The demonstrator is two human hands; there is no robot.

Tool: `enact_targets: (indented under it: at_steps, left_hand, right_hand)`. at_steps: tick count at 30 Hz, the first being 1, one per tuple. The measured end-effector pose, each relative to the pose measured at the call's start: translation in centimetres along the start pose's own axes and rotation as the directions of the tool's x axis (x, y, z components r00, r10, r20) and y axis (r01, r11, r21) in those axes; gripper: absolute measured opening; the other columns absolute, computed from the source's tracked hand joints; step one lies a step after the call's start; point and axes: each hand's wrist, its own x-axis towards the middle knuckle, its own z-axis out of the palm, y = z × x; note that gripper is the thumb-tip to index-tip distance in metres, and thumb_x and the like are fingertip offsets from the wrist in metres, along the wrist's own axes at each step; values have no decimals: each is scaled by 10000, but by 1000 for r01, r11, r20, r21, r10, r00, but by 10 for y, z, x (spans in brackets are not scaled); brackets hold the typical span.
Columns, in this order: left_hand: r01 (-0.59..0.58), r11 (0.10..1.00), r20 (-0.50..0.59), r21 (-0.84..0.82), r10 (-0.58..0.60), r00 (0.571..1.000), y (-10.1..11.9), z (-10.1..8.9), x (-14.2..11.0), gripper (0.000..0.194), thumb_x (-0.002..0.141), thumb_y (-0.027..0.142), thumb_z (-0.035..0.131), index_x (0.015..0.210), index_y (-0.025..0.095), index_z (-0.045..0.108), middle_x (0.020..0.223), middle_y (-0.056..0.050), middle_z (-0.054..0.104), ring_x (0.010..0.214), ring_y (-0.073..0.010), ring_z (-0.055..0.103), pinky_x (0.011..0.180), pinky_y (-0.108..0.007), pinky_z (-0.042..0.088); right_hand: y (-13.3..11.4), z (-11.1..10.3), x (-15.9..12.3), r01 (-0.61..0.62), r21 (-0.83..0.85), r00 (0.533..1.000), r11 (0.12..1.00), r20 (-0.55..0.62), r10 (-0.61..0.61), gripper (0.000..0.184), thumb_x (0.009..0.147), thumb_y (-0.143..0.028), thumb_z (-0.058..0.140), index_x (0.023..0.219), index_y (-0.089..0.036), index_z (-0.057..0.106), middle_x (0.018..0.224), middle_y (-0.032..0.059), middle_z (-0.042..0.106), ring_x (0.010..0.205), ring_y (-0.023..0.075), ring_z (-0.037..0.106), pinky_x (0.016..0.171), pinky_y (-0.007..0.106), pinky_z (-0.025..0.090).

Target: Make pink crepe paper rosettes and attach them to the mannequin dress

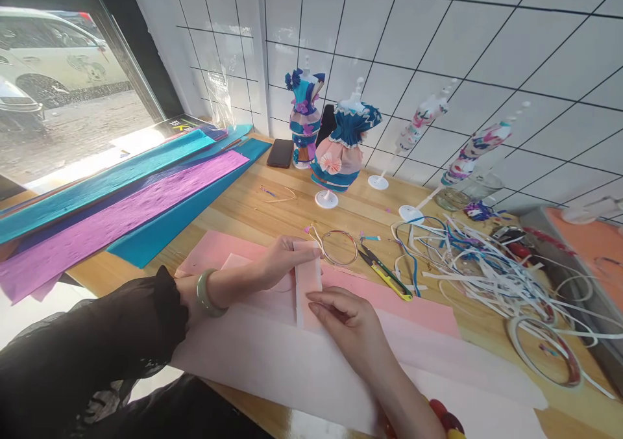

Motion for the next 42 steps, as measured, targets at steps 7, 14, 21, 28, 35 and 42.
enact_targets:
  at_steps: [7,14,21,28,35,42]
  left_hand:
    - [-33,998,47,-55,35,998,-13,-4,5,305,707,397,599,582,122,562,534,31,497,503,-70,416,516,-210,309]
    - [-25,996,61,-83,30,998,-17,-4,7,333,682,437,621,585,123,567,548,22,527,508,-79,452,513,-210,334]
    - [-49,995,55,-86,54,997,-17,-4,7,357,672,440,636,545,126,522,518,36,497,489,-67,441,491,-201,332]
    - [-6,993,80,-118,15,997,-26,-6,12,365,668,474,640,615,120,567,550,19,541,494,-79,487,488,-203,373]
    - [47,991,73,-128,-38,997,-25,-9,13,422,664,522,630,720,104,614,614,-17,588,533,-90,540,503,-204,421]
    - [47,991,94,-127,-35,995,-26,-13,15,413,649,477,668,811,99,634,734,-57,626,596,-102,570,548,-218,446]
  right_hand:
    - [1,0,0,-20,-26,1000,999,-19,20,198,737,-345,621,835,-207,725,825,64,694,698,166,624,580,247,493]
    - [3,0,-1,-37,-30,999,999,-28,37,203,735,-344,628,856,-212,723,858,63,695,723,176,618,581,258,485]
    - [6,-1,-1,-40,-56,999,998,-21,38,205,751,-336,613,874,-205,711,866,64,688,754,183,612,598,270,476]
    - [4,0,-1,-59,-81,997,995,-59,54,226,718,-360,638,856,-200,719,803,58,702,714,187,619,559,269,490]
    - [1,-1,-1,-93,-33,988,995,-130,88,256,675,-389,664,832,-196,723,722,49,694,593,151,586,499,244,472]
    - [2,-3,2,-120,5,977,993,-176,119,305,645,-423,675,822,-180,723,619,32,645,532,134,546,477,237,466]
